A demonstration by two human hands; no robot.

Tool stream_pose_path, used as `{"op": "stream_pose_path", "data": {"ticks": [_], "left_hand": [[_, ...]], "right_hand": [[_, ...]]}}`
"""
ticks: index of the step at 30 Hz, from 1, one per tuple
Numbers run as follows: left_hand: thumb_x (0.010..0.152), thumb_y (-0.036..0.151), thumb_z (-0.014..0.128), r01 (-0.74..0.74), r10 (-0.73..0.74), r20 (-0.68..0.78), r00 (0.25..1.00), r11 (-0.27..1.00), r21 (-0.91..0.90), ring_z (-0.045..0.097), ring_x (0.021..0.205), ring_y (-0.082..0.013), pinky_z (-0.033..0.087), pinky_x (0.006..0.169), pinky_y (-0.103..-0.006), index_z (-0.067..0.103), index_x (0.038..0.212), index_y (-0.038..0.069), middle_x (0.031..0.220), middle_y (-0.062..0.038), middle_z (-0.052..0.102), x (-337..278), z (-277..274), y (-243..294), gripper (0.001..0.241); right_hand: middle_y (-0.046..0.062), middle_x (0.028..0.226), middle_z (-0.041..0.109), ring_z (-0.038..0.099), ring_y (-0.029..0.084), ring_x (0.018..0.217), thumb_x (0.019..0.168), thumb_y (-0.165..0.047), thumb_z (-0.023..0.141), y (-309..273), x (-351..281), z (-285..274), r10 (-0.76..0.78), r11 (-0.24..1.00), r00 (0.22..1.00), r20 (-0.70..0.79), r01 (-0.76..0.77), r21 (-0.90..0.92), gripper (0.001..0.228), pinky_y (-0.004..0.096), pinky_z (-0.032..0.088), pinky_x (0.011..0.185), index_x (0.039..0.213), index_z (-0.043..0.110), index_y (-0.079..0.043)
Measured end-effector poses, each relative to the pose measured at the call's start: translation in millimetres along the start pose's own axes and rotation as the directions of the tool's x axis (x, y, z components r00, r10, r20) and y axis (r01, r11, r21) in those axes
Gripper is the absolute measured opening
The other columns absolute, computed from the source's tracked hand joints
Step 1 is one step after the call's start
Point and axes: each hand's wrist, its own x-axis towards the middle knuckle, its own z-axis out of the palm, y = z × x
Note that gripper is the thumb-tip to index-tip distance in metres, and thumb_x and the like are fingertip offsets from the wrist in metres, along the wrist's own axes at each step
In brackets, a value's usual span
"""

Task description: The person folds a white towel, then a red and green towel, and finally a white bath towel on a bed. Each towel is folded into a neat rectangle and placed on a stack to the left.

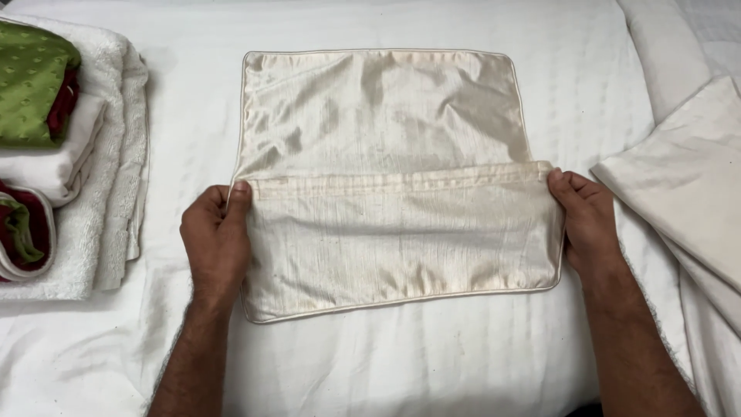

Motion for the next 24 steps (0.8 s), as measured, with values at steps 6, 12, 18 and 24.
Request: {"op": "stream_pose_path", "data": {"ticks": [6,12,18,24], "left_hand": [[0.106,0.043,0.055,0.128,-0.133,0.037,0.990,0.985,0.114,0.051,0.062,-0.0111,0.047,0.060,-0.0320,0.070,0.089,0.002,0.067,-0.004,0.059,10,1,-3,0.047],[0.102,0.048,0.065,0.196,-0.207,0.058,0.977,0.969,0.151,0.055,0.065,-0.0189,0.046,0.060,-0.0370,0.072,0.093,-0.004,0.076,-0.012,0.064,30,4,17,0.053],[0.094,0.023,0.071,0.049,-0.012,0.186,0.982,0.979,-0.196,0.063,0.065,-0.0143,0.053,0.060,-0.0314,0.071,0.098,-0.001,0.082,-0.008,0.072,40,3,37,0.025],[0.095,0.011,0.069,-0.028,0.053,0.102,0.993,0.973,-0.227,0.069,0.078,-0.0156,0.060,0.074,-0.0330,0.063,0.113,-0.001,0.093,-0.012,0.074,6,-12,105,0.023]], "right_hand": [[0.008,0.095,0.073,0.067,0.014,0.082,0.104,-0.034,0.061,-25,7,23,0.191,0.981,0.981,-0.023,-0.191,-0.034,0.039,0.029,0.056,0.073,0.113,0.070,0.003],[0.013,0.104,0.073,0.070,0.020,0.094,0.104,-0.041,0.061,-48,34,32,0.390,0.902,0.912,-0.127,-0.406,-0.144,0.052,0.032,0.059,0.081,0.124,0.065,0.006],[0.010,0.101,0.073,0.069,0.016,0.086,0.096,-0.016,0.073,-57,32,6,0.259,0.940,0.966,-0.003,-0.253,-0.228,0.029,0.030,0.059,0.079,0.116,0.067,0.004],[0.003,0.102,0.071,0.068,0.010,0.087,0.100,-0.015,0.072,-119,-25,-13,-0.046,0.998,0.999,0.022,0.045,0.037,0.025,0.027,0.060,0.082,0.121,0.062,-0.006]]}}
